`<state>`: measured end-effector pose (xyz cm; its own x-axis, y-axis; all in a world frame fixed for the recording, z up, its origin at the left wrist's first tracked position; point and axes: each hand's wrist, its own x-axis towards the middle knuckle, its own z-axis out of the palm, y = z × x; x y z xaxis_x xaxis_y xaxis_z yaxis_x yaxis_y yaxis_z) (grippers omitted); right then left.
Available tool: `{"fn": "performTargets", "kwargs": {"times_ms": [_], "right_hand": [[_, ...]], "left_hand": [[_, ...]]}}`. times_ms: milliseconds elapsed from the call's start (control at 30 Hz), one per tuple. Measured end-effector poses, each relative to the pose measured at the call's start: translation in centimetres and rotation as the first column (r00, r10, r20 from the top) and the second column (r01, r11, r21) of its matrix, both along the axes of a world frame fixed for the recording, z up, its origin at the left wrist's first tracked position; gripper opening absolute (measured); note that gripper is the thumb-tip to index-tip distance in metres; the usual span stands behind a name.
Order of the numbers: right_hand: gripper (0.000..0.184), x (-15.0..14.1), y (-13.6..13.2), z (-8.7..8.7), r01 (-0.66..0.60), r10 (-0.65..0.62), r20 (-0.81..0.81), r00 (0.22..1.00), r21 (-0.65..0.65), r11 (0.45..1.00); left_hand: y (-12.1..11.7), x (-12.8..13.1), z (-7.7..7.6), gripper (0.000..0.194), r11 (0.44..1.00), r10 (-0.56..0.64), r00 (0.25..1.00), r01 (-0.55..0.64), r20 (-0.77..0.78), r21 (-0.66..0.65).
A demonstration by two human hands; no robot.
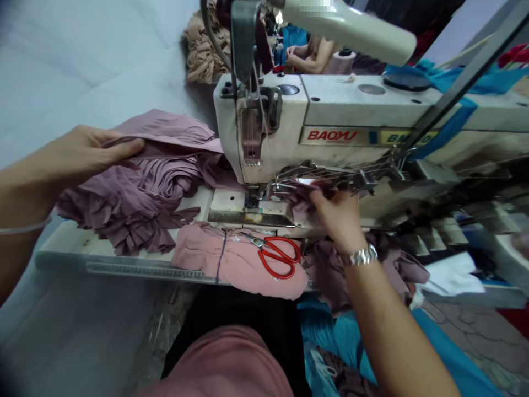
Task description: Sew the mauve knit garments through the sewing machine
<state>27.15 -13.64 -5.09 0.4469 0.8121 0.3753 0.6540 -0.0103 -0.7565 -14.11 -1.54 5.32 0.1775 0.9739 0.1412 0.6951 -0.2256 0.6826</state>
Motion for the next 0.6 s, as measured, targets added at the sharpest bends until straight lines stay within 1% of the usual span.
{"fn": "performTargets", "kwargs": {"times_ms": [33,67,100,133,167,200,233,267,300,333,367,400,433,467,500,533,567,600], "right_hand": [[0.024,0.1,-1.1,-0.4,0.028,-0.028,-0.01,1.0,0.027,0.999],[0.026,0.1,-2.2,-0.8,0.065,-0.062,-0.044,0.997,0.079,0.995],[0.026,0.1,-3.2,-1.2,0.121,-0.1,-0.137,0.985,0.15,0.981],[0.029,0.0,-4.2,-1.4,0.164,-0.107,-0.282,0.953,0.187,0.968],[0.031,-0.1,-4.9,-1.6,0.192,-0.084,-0.448,0.89,0.201,0.961],[0.033,-0.2,-5.4,-1.6,0.192,-0.036,-0.607,0.794,0.194,0.962],[0.035,-0.2,-5.8,-1.5,0.161,0.026,-0.733,0.68,0.183,0.97],[0.039,-0.3,-6.0,-1.3,0.114,0.088,-0.815,0.572,0.186,0.976],[0.043,-0.4,-6.1,-1.0,0.069,0.146,-0.858,0.492,0.206,0.976],[0.048,-0.7,-6.0,-0.6,0.052,0.202,-0.867,0.456,0.253,0.966],[0.051,-1.2,-5.9,-0.2,0.054,0.251,-0.844,0.474,0.312,0.948],[0.051,-1.9,-5.6,0.1,0.034,0.286,-0.786,0.548,0.363,0.931],[0.047,-2.7,-5.3,0.3,-0.033,0.311,-0.682,0.663,0.387,0.921],[0.041,-3.6,-4.8,0.4,-0.154,0.346,-0.514,0.785,0.379,0.913],[0.032,-4.4,-4.2,0.4,-0.323,0.41,-0.285,0.867,0.305,0.896],[0.026,-5.1,-3.6,0.3,-0.492,0.506,-0.031,0.862,0.187,0.85],[0.028,-5.5,-3.0,0.0,-0.619,0.599,0.204,0.775,0.048,0.784],[0.039,-5.6,-2.4,-0.4,-0.688,0.651,0.393,0.649,-0.063,0.723]], "left_hand": [[-0.3,-0.1,-0.7,0.051,1.0,0.009,0.992,-0.007,0.124,-0.018],[-0.5,-0.2,-1.5,0.051,0.999,0.013,0.962,-0.004,0.274,-0.032],[-0.6,-0.1,-2.2,0.049,0.999,0.009,0.902,0.012,0.431,-0.046],[-0.5,0.0,-2.8,0.046,0.998,0.011,0.818,0.028,0.575,-0.058],[-0.5,0.2,-3.3,0.043,0.996,0.018,0.725,0.044,0.688,-0.073],[-0.3,0.5,-3.7,0.039,0.994,0.039,0.643,0.052,0.765,-0.095],[-0.2,0.7,-3.9,0.036,0.991,0.079,0.576,0.047,0.814,-0.129],[-0.1,1.0,-4.0,0.032,0.985,0.131,0.518,0.032,0.845,-0.172],[-0.1,1.4,-4.0,0.028,0.979,0.177,0.464,0.011,0.868,-0.205],[-0.3,1.9,-3.9,0.026,0.977,0.199,0.419,-0.011,0.886,-0.214],[-0.7,2.5,-3.9,0.024,0.981,0.19,0.399,-0.037,0.897,-0.192],[-1.4,3.4,-4.0,0.023,0.989,0.145,0.427,-0.054,0.893,-0.136],[-2.4,4.5,-4.2,0.023,0.999,0.054,0.515,-0.03,0.856,-0.045],[-3.5,5.7,-4.7,0.025,0.997,-0.076,0.644,0.033,0.761,0.072],[-4.6,7.0,-5.5,0.029,0.97,-0.243,0.788,0.186,0.566,0.157],[-5.7,8.3,-6.5,0.028,0.883,-0.468,0.84,0.431,0.273,0.187],[-6.7,9.4,-7.6,0.025,0.759,-0.626,0.78,0.608,0.006,0.233],[-7.4,10.2,-8.8,0.028,0.663,-0.667,0.72,0.691,-0.191,0.287]]}}
